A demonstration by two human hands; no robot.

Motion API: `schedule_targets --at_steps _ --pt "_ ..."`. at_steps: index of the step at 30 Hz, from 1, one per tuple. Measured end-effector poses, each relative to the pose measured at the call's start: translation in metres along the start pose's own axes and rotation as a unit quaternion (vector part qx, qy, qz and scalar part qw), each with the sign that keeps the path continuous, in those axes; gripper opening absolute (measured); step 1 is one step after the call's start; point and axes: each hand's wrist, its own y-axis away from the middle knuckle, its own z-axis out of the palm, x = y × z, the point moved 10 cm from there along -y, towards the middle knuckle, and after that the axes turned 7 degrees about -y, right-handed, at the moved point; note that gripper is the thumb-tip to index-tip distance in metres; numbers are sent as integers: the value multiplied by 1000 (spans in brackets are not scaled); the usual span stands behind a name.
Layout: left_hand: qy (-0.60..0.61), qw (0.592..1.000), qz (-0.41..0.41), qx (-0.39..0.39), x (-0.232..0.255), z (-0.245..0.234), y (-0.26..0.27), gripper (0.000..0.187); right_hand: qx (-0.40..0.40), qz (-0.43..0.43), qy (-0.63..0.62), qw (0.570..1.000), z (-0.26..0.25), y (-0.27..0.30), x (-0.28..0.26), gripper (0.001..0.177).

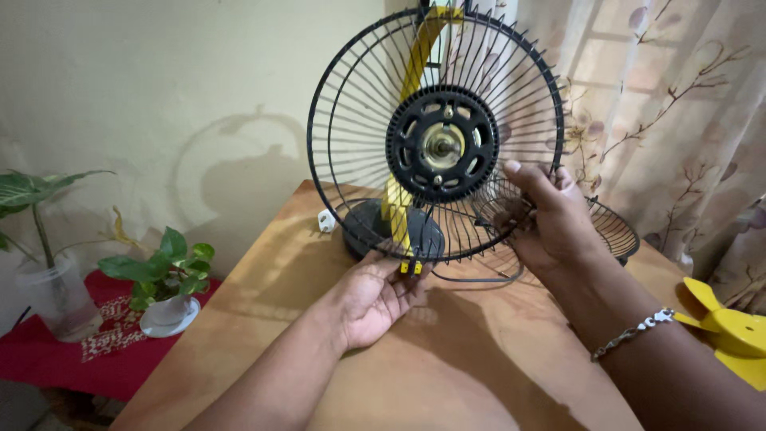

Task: The person attaches the front wire cage to a yellow table fan using a screwdriver. They align the cage, insert screws into the yellow plastic brackets, and tighten them to secure the cage in place.

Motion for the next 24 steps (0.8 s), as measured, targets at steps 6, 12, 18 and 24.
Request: schedule_targets --at_steps 6,12,18,24 --pt "-32 996 -48 71 -2 -33 -7 28 -74 -21 -18 997 8 5 -2 23" --pt "-203 971 128 -11 124 -66 21 42 -81 -21 -33 996 5 12 -5 23" --pt "-730 468 454 204 314 60 51 68 -84 -4 -39 996 8 18 3 25" --pt "-854 292 417 105 301 185 35 65 -131 -13 -47 990 16 20 0 26"
